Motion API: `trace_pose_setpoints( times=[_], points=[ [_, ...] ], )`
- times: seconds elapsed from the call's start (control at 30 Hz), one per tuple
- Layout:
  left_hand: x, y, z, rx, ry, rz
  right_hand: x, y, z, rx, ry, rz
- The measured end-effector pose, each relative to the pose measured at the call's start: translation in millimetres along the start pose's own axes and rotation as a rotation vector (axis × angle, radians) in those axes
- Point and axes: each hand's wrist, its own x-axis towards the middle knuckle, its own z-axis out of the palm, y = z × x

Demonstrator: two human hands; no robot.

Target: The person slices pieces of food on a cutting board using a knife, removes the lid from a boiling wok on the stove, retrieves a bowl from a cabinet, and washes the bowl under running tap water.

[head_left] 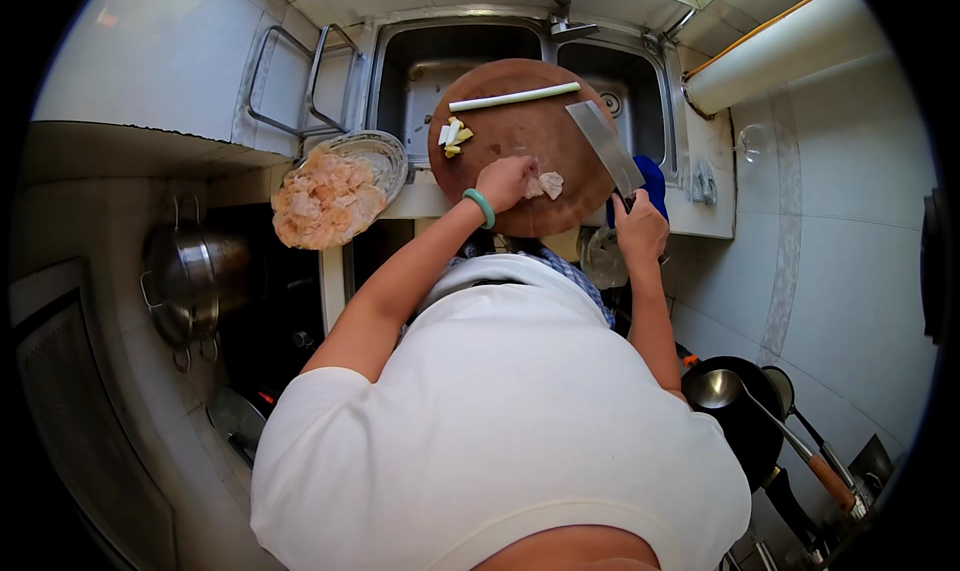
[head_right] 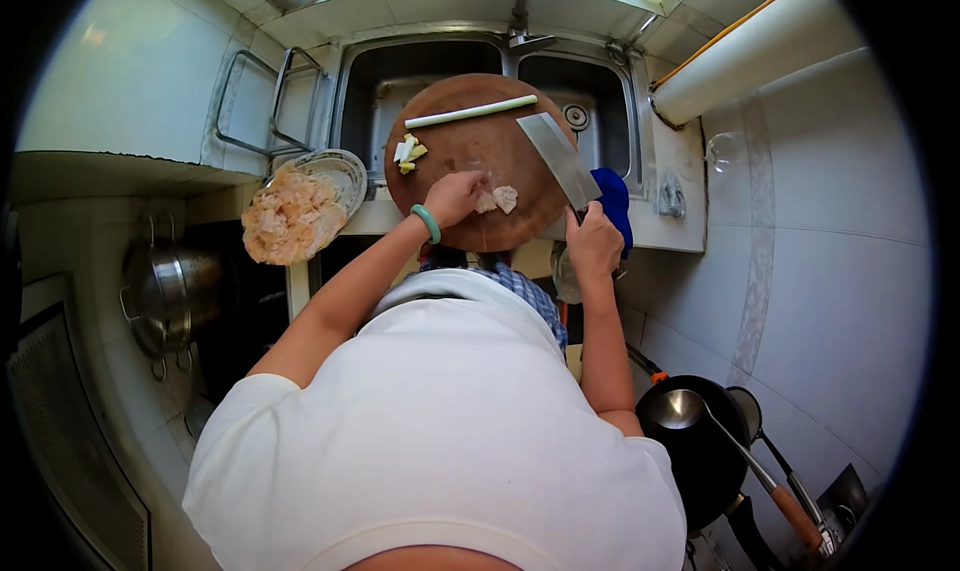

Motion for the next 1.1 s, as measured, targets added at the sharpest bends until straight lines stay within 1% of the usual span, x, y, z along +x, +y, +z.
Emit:
trace_pose_setpoints(
  times=[0.07,0.1,0.17,0.2,0.23,0.27,0.3,0.33,0.37,0.4,0.43,0.47,0.5,0.53,0.6,0.63,0.7,0.77,0.8,0.83,0.87,0.9,0.93,1.0,1.03,1.1],
  points=[
    [-5,3,4,0.189,0.121,-0.039,-3,1,14,-0.016,-0.011,0.024],
    [-9,8,1,0.192,0.132,-0.058,-5,0,25,-0.028,0.01,0.033],
    [-9,24,-3,0.124,0.14,0.058,-12,1,29,-0.039,0.034,0.045],
    [-9,32,-7,0.142,0.064,0.026,-15,-1,27,-0.052,0.027,0.088],
    [-12,29,-3,0.193,0.048,0.116,-12,-14,35,-0.04,0.004,0.088],
    [-9,19,5,0.217,0.049,0.169,-14,-11,43,-0.033,0.005,0.08],
    [-7,23,4,0.225,0.043,0.174,-12,-4,47,-0.082,-0.038,0.097],
    [-1,7,24,0.296,0.113,0.173,-14,-17,41,-0.012,-0.04,0.071],
    [6,-16,45,0.179,0.113,0.127,-13,-12,49,-0.009,-0.058,0.059],
    [-3,15,14,0.291,0.054,0.256,-14,-5,39,-0.025,-0.062,0.074],
    [-15,0,7,0.328,0.08,0.191,-13,-22,43,-0.002,-0.103,0.029],
    [-9,-7,19,0.31,0.14,0.275,-11,-17,58,-0.005,-0.08,-0.013],
    [-2,-2,28,0.279,0.186,0.384,-12,-15,55,-0.02,-0.045,-0.03],
    [-13,-11,20,0.307,0.199,0.344,-14,-22,54,0.017,-0.099,-0.02],
    [-17,5,9,0.08,0.33,0.338,-12,-14,58,0.044,-0.084,-0.052],
    [-26,4,-3,0.091,0.336,0.317,-12,-15,66,0.064,-0.092,-0.085],
    [-46,-1,-33,-0.012,0.518,0.238,-11,-13,71,0.066,-0.088,-0.114],
    [-104,-52,-97,-0.312,0.555,-0.222,-10,-13,78,0.072,-0.082,-0.142],
    [-107,-55,-99,-0.181,0.601,-0.175,-8,-10,82,0.077,-0.058,-0.194],
    [-124,-74,-117,-0.224,0.688,-0.242,-8,-10,84,0.084,-0.032,-0.246],
    [-144,-87,-140,-0.374,0.731,-0.38,-8,-12,83,0.084,-0.031,-0.245],
    [-146,-99,-141,-0.172,0.751,-0.316,-7,-16,82,0.09,-0.061,-0.225],
    [-174,-148,-171,-0.142,0.891,-0.472,-6,-19,81,0.095,-0.086,-0.206],
    [-194,-180,-185,-0.045,0.939,-0.47,-6,-19,82,0.093,-0.097,-0.199],
    [-204,-192,-202,-0.045,0.948,-0.466,-3,-24,83,0.097,-0.107,-0.198],
    [-223,-209,-230,0.079,0.823,-0.668,-2,-29,84,0.091,-0.123,-0.196]
  ],
)
